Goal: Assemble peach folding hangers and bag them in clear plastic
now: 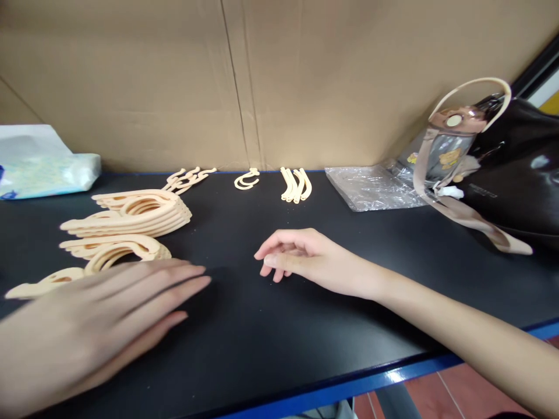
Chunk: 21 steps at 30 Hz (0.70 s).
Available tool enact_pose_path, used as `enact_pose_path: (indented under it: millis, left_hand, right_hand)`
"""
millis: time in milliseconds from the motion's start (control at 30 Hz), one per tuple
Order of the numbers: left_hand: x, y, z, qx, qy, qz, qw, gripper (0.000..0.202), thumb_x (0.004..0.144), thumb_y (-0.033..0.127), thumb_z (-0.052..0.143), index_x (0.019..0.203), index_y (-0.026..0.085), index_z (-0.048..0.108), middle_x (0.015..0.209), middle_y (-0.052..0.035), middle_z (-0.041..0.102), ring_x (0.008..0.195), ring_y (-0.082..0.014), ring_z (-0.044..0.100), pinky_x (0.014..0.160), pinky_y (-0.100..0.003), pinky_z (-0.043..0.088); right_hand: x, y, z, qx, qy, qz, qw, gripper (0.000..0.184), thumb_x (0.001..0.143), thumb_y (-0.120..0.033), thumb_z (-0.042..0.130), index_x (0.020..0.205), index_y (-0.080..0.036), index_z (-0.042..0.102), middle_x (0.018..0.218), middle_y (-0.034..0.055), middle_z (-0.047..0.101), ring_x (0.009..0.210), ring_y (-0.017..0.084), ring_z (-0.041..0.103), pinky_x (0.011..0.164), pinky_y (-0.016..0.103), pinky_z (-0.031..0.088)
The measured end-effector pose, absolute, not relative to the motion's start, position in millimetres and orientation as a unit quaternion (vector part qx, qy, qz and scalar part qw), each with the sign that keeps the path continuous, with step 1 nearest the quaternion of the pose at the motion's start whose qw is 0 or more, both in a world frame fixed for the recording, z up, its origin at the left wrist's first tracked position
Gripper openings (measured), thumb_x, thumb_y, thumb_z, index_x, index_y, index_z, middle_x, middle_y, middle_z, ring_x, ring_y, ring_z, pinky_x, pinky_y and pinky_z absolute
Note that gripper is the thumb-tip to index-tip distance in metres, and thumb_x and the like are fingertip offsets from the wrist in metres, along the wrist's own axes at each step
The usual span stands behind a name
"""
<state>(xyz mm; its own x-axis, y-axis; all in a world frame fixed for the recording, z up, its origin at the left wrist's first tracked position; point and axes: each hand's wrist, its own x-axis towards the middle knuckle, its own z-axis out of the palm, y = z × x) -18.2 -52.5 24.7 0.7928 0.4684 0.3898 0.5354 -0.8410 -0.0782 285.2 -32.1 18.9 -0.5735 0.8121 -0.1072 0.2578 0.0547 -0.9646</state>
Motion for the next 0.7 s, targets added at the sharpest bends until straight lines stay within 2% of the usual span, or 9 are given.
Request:
enact_pose_path:
  millis: [67,167,333,400,467,600,700]
  left_hand:
    - [10.2,-49.2,16.1,-0.959,-0.199,-0.124,0.162,0.035,0.098,0.017,0.043,0.121,0.015,0.069,0.121,-0.0108,0.073,0.107,-0.0276,0.070,0.087,-0.038,0.057]
    - [36.8,-37.0,5.4,-0.963,-0.204,-0.122,0.131,0.038,0.100,0.022,0.041,0.127,0.008,0.064,0.128,-0.0172,0.068,0.116,-0.0302,0.066,0.093,-0.041,0.056]
    - [43.1,-23.8,-2.5,-0.961,-0.242,-0.132,-0.004,0.039,0.102,0.026,0.041,0.135,0.013,0.057,0.139,-0.0152,0.061,0.131,-0.0283,0.055,0.105,-0.046,0.050]
    - [40.0,-23.3,-3.3,-0.959,-0.251,-0.127,-0.034,0.040,0.102,0.026,0.041,0.138,0.015,0.055,0.144,-0.0133,0.057,0.135,-0.0272,0.051,0.109,-0.046,0.048]
    - [37.4,-23.6,-3.4,-0.959,-0.252,-0.118,-0.048,0.041,0.102,0.026,0.041,0.139,0.015,0.054,0.146,-0.0129,0.056,0.137,-0.0272,0.050,0.111,-0.047,0.046]
    - [35.6,-23.8,-3.9,-0.961,-0.249,-0.110,-0.056,0.042,0.102,0.026,0.041,0.140,0.014,0.053,0.149,-0.0126,0.053,0.139,-0.0282,0.048,0.111,-0.050,0.045]
    - [35.0,-24.4,-4.5,-0.960,-0.251,-0.110,-0.061,0.042,0.102,0.026,0.041,0.140,0.015,0.053,0.149,-0.0122,0.053,0.139,-0.0289,0.048,0.110,-0.052,0.046]
  right_hand:
    - [283.8,-28.9,20.0,-0.404,-0.704,0.520,0.265,0.021,0.096,-0.036,0.058,0.105,-0.019,0.065,0.095,0.0039,0.072,0.082,0.015,0.067,0.080,0.031,0.052]
    - [278.4,-17.7,26.7,-0.423,-0.759,0.415,0.271,0.021,0.095,-0.036,0.058,0.102,-0.019,0.066,0.093,0.0038,0.072,0.083,0.017,0.065,0.079,0.032,0.051]
    - [256.1,26.4,45.1,-0.362,-0.876,0.218,0.232,0.017,0.096,-0.025,0.054,0.104,-0.016,0.066,0.102,0.0059,0.071,0.086,0.017,0.065,0.078,0.031,0.049]
    - [238.9,52.6,49.7,-0.329,-0.920,0.077,0.201,0.017,0.096,-0.020,0.053,0.105,-0.015,0.066,0.106,0.0077,0.069,0.093,0.020,0.064,0.082,0.034,0.047]
    - [216.2,81.3,51.1,-0.305,-0.939,-0.013,0.158,0.021,0.097,-0.015,0.049,0.110,-0.014,0.065,0.114,0.0099,0.067,0.103,0.024,0.063,0.083,0.035,0.047]
    - [163.2,136.2,47.5,-0.288,-0.947,-0.083,0.113,0.030,0.098,-0.008,0.043,0.120,-0.015,0.062,0.121,0.0111,0.064,0.115,0.025,0.059,0.092,0.037,0.046]
    - [128.4,167.2,45.4,-0.291,-0.949,-0.077,0.094,0.039,0.094,-0.001,0.042,0.124,-0.017,0.061,0.127,0.0104,0.063,0.120,0.026,0.057,0.094,0.038,0.046]
